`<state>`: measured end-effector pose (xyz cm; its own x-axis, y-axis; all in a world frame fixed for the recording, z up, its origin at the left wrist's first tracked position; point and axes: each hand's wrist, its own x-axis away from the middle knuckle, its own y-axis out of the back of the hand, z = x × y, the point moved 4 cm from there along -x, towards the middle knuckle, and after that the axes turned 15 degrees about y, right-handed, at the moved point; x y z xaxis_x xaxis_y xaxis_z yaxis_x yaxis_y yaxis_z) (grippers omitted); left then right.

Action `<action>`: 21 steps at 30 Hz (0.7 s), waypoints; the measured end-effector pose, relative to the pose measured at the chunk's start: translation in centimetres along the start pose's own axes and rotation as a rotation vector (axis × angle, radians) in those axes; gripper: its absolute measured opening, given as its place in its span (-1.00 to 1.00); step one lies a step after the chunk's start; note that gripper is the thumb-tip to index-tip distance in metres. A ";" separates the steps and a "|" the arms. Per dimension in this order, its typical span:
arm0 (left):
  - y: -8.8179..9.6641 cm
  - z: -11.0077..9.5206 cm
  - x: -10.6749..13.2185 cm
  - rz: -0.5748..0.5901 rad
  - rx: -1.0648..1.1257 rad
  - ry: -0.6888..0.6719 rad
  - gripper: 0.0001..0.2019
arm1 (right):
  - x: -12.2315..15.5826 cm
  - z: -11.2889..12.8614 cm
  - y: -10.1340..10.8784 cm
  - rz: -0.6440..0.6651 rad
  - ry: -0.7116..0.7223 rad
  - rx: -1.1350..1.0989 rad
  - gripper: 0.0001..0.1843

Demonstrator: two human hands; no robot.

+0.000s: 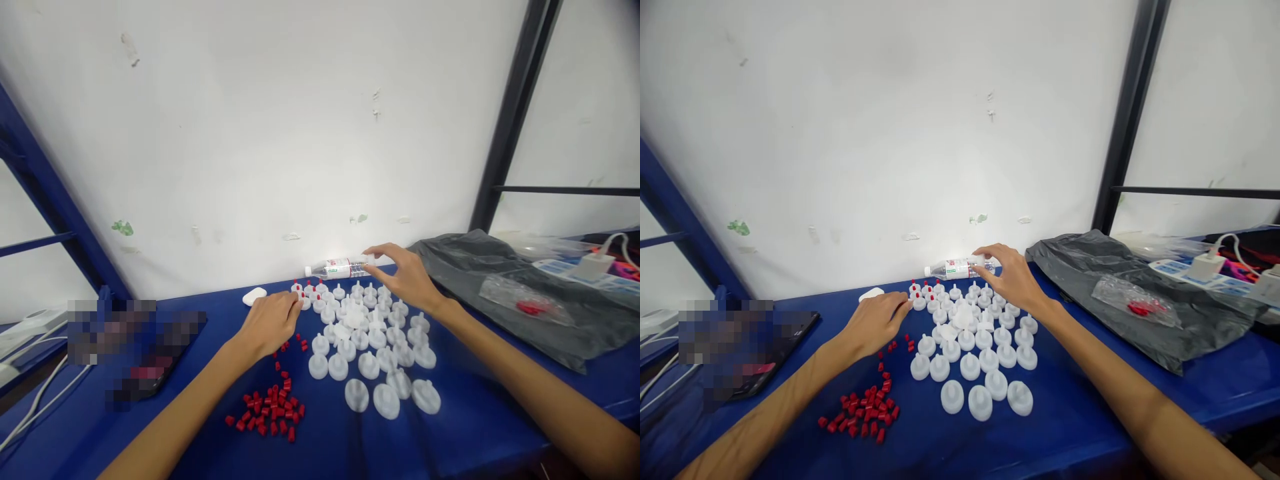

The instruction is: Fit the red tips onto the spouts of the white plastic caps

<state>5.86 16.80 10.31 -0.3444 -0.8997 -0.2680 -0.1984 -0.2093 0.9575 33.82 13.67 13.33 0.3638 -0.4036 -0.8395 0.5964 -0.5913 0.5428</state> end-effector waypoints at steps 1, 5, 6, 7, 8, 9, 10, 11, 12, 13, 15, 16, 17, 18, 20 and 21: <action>-0.2 0.1 0.0 -0.005 -0.034 -0.004 -0.77 | 0.1 -0.1 -0.3 0.015 0.009 0.007 -0.71; -0.8 -0.3 0.2 -0.017 -0.122 -0.044 -0.79 | 0.6 -0.4 -1.1 0.046 0.032 0.014 -0.72; -0.8 -0.3 0.2 -0.018 -0.135 -0.055 -0.79 | 0.6 -0.5 -1.1 0.046 0.034 0.015 -0.73; -0.9 -0.4 0.3 -0.020 -0.144 -0.065 -0.79 | 0.7 -0.6 -1.1 0.047 0.035 0.016 -0.74; -1.0 -0.4 0.3 -0.022 -0.153 -0.073 -0.79 | 0.7 -0.6 -1.1 0.048 0.039 0.017 -0.76; -1.1 -0.4 0.2 -0.024 -0.160 -0.081 -0.79 | 0.7 -0.7 -1.1 0.050 0.043 0.016 -0.78; -1.2 -0.3 0.2 -0.024 -0.167 -0.086 -0.79 | 0.8 -0.8 -1.1 0.051 0.047 0.016 -0.80; -1.3 -0.3 0.2 -0.024 -0.174 -0.088 -0.79 | 0.8 -0.8 -1.1 0.053 0.050 0.015 -0.83; -1.4 -0.2 0.1 -0.023 -0.179 -0.089 -0.80 | 0.8 -0.8 -1.1 0.054 0.053 0.013 -0.86; -1.5 -0.2 0.1 -0.020 -0.182 -0.090 -0.80 | 0.9 -0.9 -1.2 0.055 0.056 0.012 -0.88; -1.8 0.0 0.1 -0.011 -0.181 -0.095 -0.79 | 1.0 -0.9 -1.5 0.059 0.057 0.008 -0.90; -1.9 0.0 0.1 -0.006 -0.174 -0.099 -0.79 | 1.1 -1.0 -1.6 0.062 0.057 0.005 -0.90; -2.0 0.1 0.1 0.000 -0.165 -0.101 -0.79 | 1.1 -1.0 -1.7 0.066 0.055 0.003 -0.89; -2.1 0.2 0.1 0.008 -0.153 -0.102 -0.79 | 1.2 -1.0 -1.9 0.070 0.051 0.001 -0.88; -2.2 0.4 0.0 0.031 -0.126 -0.101 -0.80 | 1.2 -0.9 -2.1 0.082 0.043 -0.006 -0.86; -2.3 0.5 -0.1 0.044 -0.112 -0.098 -0.81 | 1.3 -0.9 -2.1 0.089 0.041 -0.010 -0.85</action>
<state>5.89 17.49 8.12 -0.4392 -0.8687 -0.2290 -0.0792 -0.2164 0.9731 33.60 15.03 11.09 0.4444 -0.4256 -0.7883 0.5675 -0.5471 0.6153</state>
